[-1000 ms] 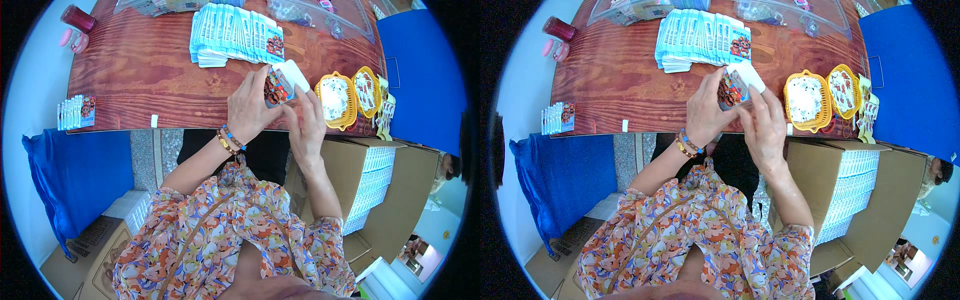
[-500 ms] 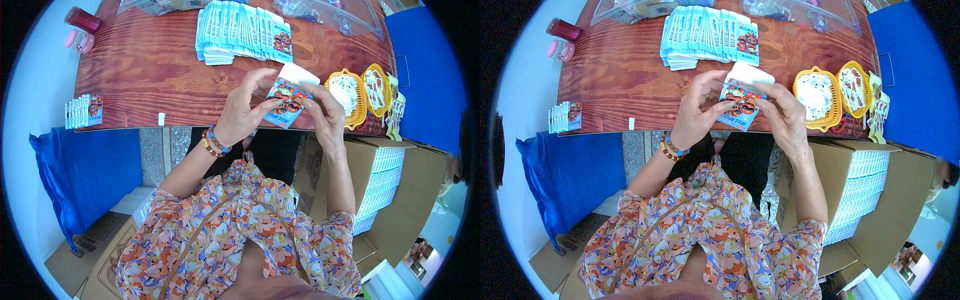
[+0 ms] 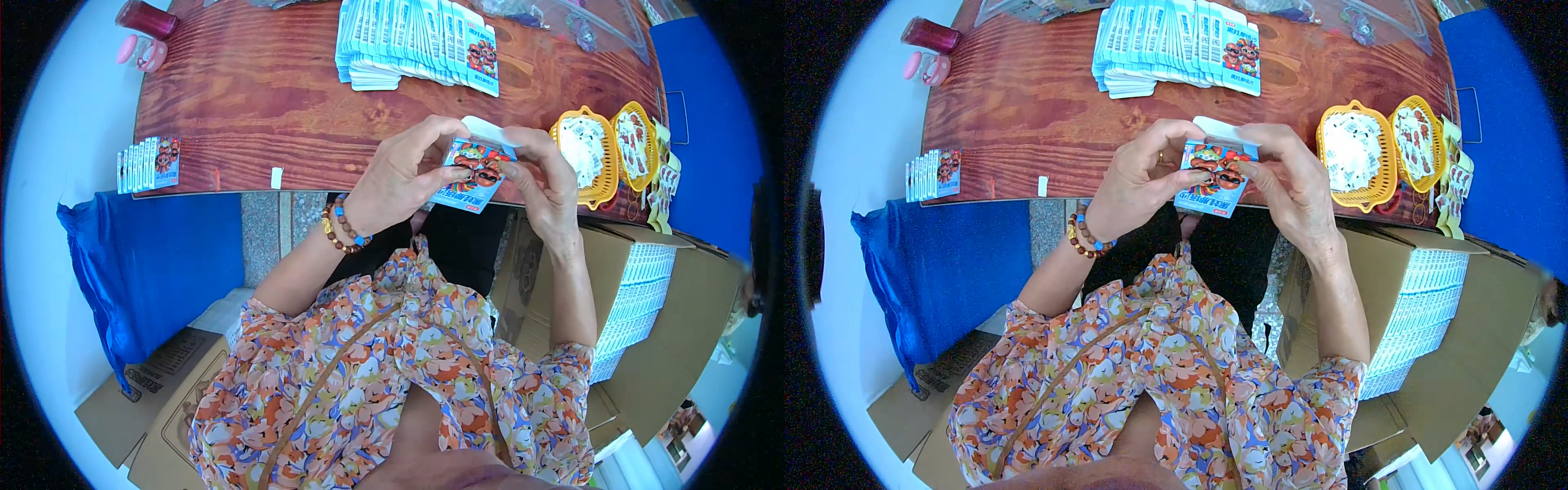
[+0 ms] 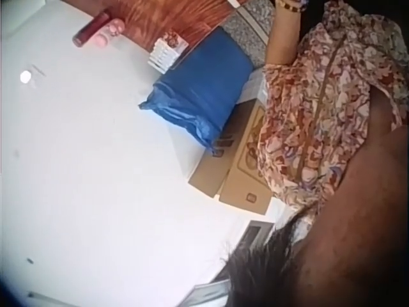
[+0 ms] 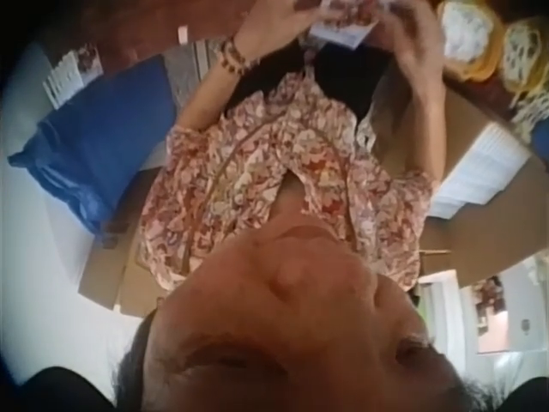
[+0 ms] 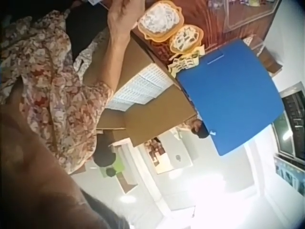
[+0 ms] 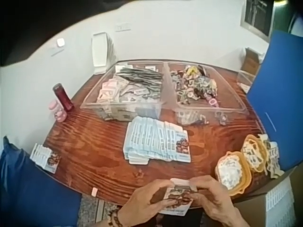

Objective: Packaging small toys and components into plastic containers and cardboard boxes.

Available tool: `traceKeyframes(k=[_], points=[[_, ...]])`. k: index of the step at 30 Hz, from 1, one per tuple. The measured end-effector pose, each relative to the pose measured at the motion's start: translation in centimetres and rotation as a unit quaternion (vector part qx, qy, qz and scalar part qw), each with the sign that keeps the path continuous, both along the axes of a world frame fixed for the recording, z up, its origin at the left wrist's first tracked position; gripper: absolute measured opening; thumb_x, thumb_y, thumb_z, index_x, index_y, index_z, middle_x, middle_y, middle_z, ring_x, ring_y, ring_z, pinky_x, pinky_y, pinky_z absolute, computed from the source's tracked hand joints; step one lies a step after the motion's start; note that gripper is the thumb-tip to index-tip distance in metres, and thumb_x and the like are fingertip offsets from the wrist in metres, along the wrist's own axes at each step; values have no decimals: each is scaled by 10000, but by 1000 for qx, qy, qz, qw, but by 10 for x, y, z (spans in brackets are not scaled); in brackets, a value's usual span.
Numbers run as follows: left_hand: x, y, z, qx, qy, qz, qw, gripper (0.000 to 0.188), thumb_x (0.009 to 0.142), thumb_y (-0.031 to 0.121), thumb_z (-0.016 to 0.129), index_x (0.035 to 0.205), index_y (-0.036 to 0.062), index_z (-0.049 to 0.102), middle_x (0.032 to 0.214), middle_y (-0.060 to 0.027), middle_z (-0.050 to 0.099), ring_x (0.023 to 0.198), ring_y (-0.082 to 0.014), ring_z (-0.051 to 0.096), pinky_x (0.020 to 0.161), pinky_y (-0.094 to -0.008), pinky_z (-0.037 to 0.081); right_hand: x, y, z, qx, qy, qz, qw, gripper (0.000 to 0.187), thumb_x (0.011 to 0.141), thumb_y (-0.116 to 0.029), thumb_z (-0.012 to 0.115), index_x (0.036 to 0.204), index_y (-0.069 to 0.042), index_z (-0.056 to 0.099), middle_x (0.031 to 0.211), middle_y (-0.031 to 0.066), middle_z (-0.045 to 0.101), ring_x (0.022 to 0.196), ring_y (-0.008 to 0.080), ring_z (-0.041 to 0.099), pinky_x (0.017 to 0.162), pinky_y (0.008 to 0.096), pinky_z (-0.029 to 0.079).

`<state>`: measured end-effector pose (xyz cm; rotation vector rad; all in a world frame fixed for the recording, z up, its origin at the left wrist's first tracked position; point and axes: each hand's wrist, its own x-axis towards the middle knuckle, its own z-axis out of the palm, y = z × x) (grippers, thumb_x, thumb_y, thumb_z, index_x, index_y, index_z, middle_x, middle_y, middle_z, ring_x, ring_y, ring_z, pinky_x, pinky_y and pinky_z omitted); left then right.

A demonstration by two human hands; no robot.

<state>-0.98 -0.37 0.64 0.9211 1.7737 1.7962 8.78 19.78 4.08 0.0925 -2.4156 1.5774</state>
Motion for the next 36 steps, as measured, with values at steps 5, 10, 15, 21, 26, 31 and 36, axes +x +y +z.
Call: traceKeyframes(k=[5, 10, 15, 21, 26, 31, 36], points=[[6, 0, 6, 1, -23, -1, 1000, 443, 853, 117, 750, 1245, 47, 555, 1131, -99, 652, 995, -216, 686, 846, -346, 556, -6, 5, 7, -113, -44, 20, 992, 142, 955, -46, 641, 1081, 18, 653, 1102, 93, 665, 972, 126, 614, 853, 275, 508], [4, -3, 4, -8, 39, -9, 999, 462, 851, 101, 751, 1251, 50, 523, 1096, -100, 665, 968, -202, 692, 813, -334, 563, -11, 7, 7, -181, -118, 17, 976, 141, 972, -81, 636, 1055, 32, 651, 1028, 65, 680, 949, 95, 608, 865, 261, 495], [7, -5, 4, -19, -76, -23, 997, 514, 846, 54, 751, 1258, 44, 443, 1062, -132, 675, 942, -179, 693, 797, -325, 558, -11, 4, 19, -153, -213, 16, 965, 203, 937, -11, 644, 1130, 3, 708, 1015, 45, 709, 949, 95, 646, 857, 247, 523], [7, -4, 3, -23, -47, -21, 998, 557, 831, 22, 760, 1259, 42, 403, 1020, -136, 683, 913, -187, 697, 779, -333, 555, -10, 7, 18, -67, -187, 23, 980, 233, 918, 20, 647, 1136, 2, 728, 1013, 59, 733, 918, 101, 661, 843, 236, 531], [7, -3, 7, -64, -11, -5, 998, 583, 821, 26, 767, 1269, 50, 394, 991, -138, 689, 885, -212, 705, 750, -346, 551, -8, -1, 27, 49, -177, 21, 983, 259, 925, 43, 619, 1157, -8, 719, 1032, 84, 741, 901, 111, 685, 775, 254, 567], [12, 0, 4, -92, -21, 19, 995, 620, 801, 45, 783, 1281, 53, 392, 940, -133, 682, 818, -242, 701, 716, -357, 547, -6, -6, 28, 172, -126, 32, 976, 268, 912, 52, 611, 1150, -17, 715, 1056, 134, 740, 900, 185, 727, 745, 307, 599], [16, 2, 2, -100, -24, 25, 994, 655, 806, 62, 776, 1354, 88, 419, 947, -119, 680, 811, -231, 697, 720, -355, 546, -1, -10, 35, 345, -78, 56, 934, 330, 856, 43, 656, 1179, -21, 678, 1141, 189, 699, 988, 319, 714, 823, 359, 589]])
